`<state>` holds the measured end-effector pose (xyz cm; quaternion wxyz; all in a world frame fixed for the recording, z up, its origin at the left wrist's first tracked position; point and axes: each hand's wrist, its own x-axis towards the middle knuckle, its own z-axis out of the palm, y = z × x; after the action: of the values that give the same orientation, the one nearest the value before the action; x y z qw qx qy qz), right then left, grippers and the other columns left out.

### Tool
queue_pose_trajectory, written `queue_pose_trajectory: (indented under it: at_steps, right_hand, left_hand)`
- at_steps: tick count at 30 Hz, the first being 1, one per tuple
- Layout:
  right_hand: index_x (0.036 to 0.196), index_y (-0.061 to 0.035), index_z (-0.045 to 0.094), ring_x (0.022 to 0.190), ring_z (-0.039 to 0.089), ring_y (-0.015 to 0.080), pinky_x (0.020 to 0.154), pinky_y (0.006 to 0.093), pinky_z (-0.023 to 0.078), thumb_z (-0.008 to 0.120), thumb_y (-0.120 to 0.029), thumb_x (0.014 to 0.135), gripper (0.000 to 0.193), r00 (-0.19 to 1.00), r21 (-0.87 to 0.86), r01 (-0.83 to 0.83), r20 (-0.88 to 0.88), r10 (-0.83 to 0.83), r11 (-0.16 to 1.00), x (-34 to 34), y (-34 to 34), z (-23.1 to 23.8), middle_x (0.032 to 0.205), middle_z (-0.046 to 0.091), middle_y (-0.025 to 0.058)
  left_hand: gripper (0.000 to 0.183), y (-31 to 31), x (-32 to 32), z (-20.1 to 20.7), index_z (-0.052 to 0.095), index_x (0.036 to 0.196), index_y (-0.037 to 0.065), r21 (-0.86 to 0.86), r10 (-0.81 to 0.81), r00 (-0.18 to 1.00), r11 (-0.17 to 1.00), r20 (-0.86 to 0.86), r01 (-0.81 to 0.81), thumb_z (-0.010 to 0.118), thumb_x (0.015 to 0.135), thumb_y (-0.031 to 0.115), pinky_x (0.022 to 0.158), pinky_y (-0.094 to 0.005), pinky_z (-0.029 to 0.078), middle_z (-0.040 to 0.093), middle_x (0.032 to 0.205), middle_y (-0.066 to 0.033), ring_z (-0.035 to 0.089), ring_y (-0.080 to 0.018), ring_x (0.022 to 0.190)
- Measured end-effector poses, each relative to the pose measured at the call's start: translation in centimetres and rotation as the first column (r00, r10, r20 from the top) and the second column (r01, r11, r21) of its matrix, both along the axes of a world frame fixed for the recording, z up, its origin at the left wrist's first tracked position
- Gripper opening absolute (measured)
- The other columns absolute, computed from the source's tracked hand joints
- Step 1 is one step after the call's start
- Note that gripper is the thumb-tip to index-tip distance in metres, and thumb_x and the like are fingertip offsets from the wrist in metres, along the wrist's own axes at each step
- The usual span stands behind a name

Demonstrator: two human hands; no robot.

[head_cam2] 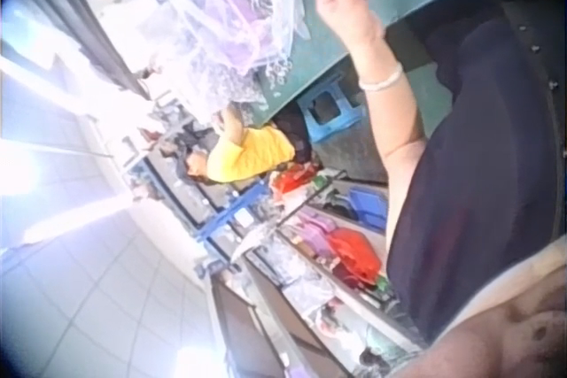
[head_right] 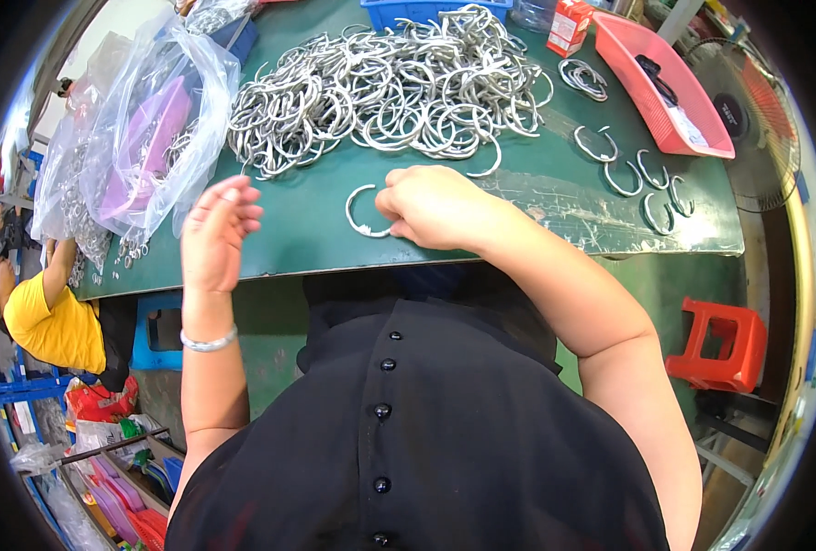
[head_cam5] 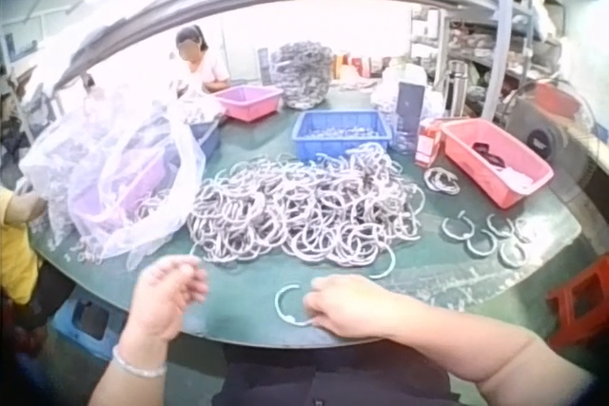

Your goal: The person picks up metal rings from a pile on a table by hand, rotates them to check their condition, and places some into a pink tray.

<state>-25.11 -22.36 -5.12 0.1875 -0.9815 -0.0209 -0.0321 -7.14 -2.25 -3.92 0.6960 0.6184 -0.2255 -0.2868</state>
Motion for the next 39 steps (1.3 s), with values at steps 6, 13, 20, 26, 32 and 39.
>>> queue_pose_trajectory:
  at_steps: [6, 13, 20, 26, 32, 39]
  right_hand:
    - [0.073, -0.0087, 0.056, 0.075, 0.054, 0.029, 0.062, 0.0379, 0.042, 0.056, -0.013, 0.07, 0.005, 0.999, 0.051, -0.044, 0.005, 0.044, 0.998, -0.8, 1.1, -0.8, 0.075, 0.051, 0.0098]
    - [0.074, -0.0083, 0.056, 0.072, 0.052, 0.0286, 0.059, 0.0378, 0.041, 0.054, -0.008, 0.065, 0.009, 0.959, -0.02, -0.144, 0.246, 0.144, 0.989, -1.7, 1.5, -0.5, 0.072, 0.049, 0.0087]
    - [0.08, -0.0069, 0.058, 0.069, 0.051, 0.0263, 0.059, 0.0355, 0.041, 0.057, -0.007, 0.066, 0.014, 0.891, 0.002, -0.149, 0.435, 0.134, 0.989, -2.5, 1.8, 0.0, 0.071, 0.049, 0.006]
    - [0.093, -0.0021, 0.055, 0.067, 0.054, 0.0108, 0.06, 0.0235, 0.043, 0.061, -0.001, 0.074, 0.019, 0.9, 0.801, 0.025, 0.242, -0.363, 0.598, -3.4, 2.3, -0.8, 0.073, 0.056, 0.0045]
    - [0.094, 0.0009, 0.056, 0.068, 0.049, 0.004, 0.062, 0.0189, 0.041, 0.057, -0.002, 0.08, 0.015, 0.948, 0.913, 0.079, 0.056, -0.315, 0.399, -3.4, 2.3, -0.5, 0.08, 0.057, 0.0002]
    - [0.092, -0.0005, 0.06, 0.066, 0.051, 0.0051, 0.06, 0.0194, 0.043, 0.058, -0.011, 0.081, 0.016, 0.955, 0.952, 0.115, -0.028, -0.295, 0.283, -3.3, 2.3, -0.2, 0.076, 0.058, 0.0004]
  left_hand:
    - [0.018, -1.3, -3.3, -2.2, 0.057, 0.098, -0.001, 0.212, -0.173, 0.982, 0.96, -0.072, 0.184, 0.052, 0.084, 0.01, 0.054, -0.0182, 0.043, 0.059, 0.079, -0.0045, 0.054, -0.0081, 0.061]
    - [0.021, -1.9, -4.8, -2.3, 0.057, 0.099, -0.001, 0.243, -0.284, 0.939, 0.913, -0.195, 0.326, 0.051, 0.086, 0.013, 0.054, -0.0187, 0.045, 0.059, 0.077, -0.0046, 0.055, -0.0089, 0.061]
    - [0.02, -1.4, -6.1, -1.7, 0.057, 0.101, -0.001, 0.073, -0.28, 0.926, 0.949, -0.252, 0.307, 0.05, 0.087, 0.013, 0.056, -0.0203, 0.046, 0.059, 0.078, -0.005, 0.056, -0.0103, 0.062]
    - [0.021, -1.3, -6.8, -0.8, 0.056, 0.102, -0.002, -0.023, -0.276, 0.94, 0.961, -0.199, 0.277, 0.049, 0.087, 0.01, 0.059, -0.0226, 0.048, 0.059, 0.079, -0.0067, 0.057, -0.0129, 0.065]
    - [0.021, -1.2, -6.9, -0.7, 0.056, 0.102, -0.002, -0.054, -0.27, 0.937, 0.963, -0.221, 0.264, 0.048, 0.087, 0.01, 0.06, -0.0235, 0.047, 0.06, 0.08, -0.0069, 0.057, -0.0131, 0.068]
    - [0.021, -1.2, -6.8, -0.8, 0.056, 0.102, -0.002, -0.078, -0.276, 0.927, 0.961, -0.255, 0.264, 0.048, 0.087, 0.011, 0.059, -0.0228, 0.047, 0.06, 0.08, -0.0067, 0.058, -0.0132, 0.067]
